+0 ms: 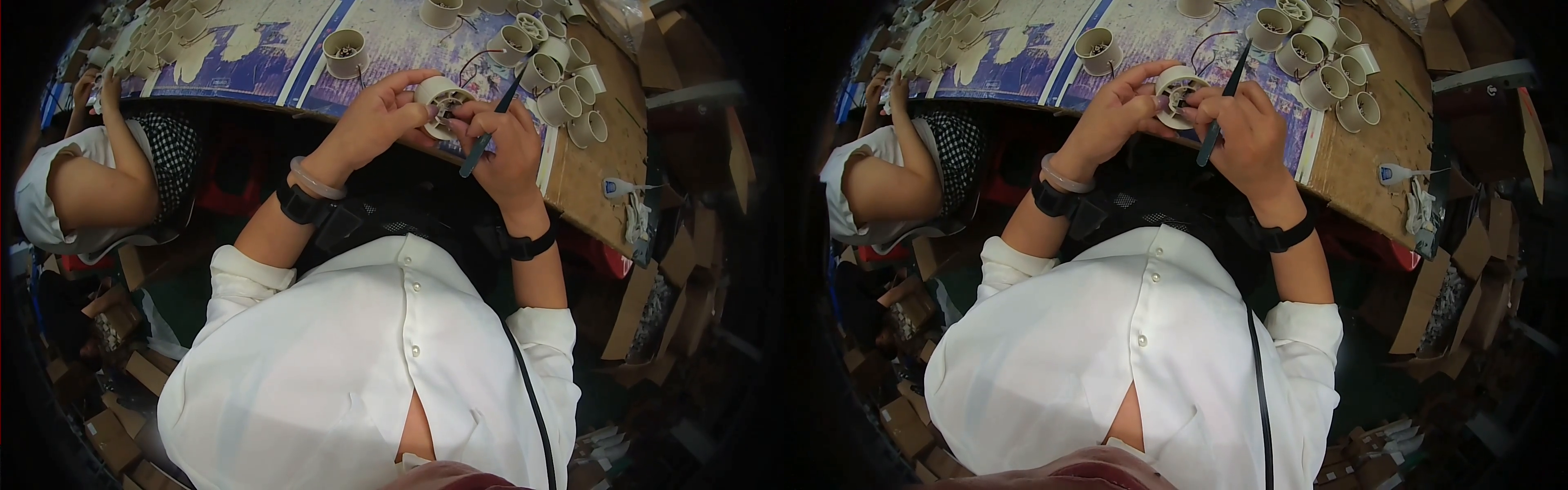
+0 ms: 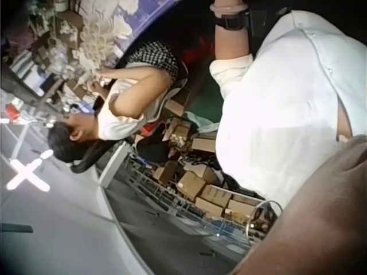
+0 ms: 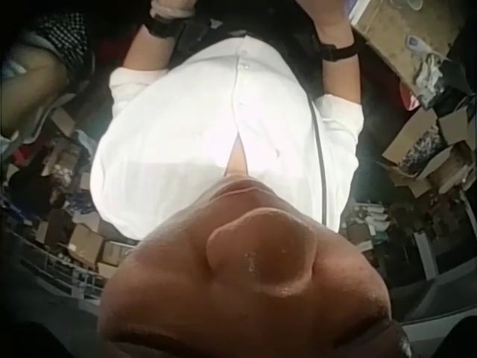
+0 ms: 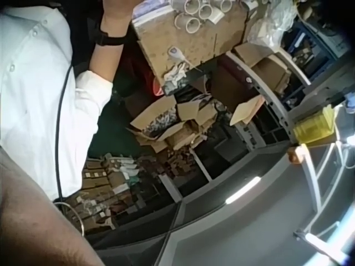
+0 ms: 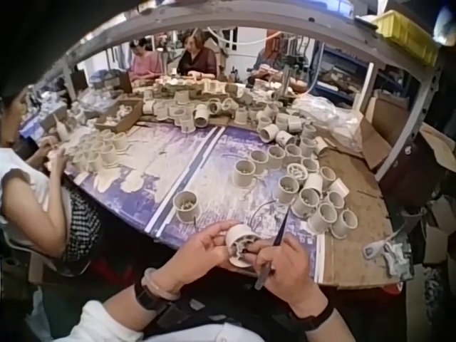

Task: Assemble electronic components into plastic housings using a precision application tool.

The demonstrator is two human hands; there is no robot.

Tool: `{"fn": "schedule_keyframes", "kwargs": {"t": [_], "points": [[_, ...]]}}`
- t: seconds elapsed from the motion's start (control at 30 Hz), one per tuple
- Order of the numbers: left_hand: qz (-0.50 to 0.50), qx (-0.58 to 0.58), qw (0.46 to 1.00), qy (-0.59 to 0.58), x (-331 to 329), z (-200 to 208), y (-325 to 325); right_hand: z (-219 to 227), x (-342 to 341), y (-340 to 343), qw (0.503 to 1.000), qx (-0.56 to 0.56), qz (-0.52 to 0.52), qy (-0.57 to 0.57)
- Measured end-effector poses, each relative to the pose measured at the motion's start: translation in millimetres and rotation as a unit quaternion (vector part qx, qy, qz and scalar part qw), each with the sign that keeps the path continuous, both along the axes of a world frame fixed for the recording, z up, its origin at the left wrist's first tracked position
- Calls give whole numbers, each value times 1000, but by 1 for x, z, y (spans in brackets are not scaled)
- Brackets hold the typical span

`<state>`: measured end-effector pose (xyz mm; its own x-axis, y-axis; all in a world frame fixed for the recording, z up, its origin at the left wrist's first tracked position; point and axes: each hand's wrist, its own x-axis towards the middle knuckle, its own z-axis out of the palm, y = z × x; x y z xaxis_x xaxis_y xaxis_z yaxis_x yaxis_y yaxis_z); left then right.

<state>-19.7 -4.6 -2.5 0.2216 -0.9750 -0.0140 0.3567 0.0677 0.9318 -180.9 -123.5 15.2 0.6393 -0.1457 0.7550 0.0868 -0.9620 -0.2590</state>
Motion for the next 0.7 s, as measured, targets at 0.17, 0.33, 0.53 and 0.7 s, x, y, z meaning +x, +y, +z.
{"fn": "schedule_keyframes", "kwargs": {"t": [0.17,0.33,0.53,0.7], "points": [[-28,12,999,28,3,-2,-1,-1,-1,3,1000,-10,-11,1],[-11,-14,999,45,-5,-1,-2,-5,-3,6,998,-57,-31,-15],[21,-33,999,26,-13,-2,-5,-13,-3,11,995,-77,-28,-55],[29,-53,997,54,-13,-2,-4,-14,-7,17,997,5,0,-72]]}}
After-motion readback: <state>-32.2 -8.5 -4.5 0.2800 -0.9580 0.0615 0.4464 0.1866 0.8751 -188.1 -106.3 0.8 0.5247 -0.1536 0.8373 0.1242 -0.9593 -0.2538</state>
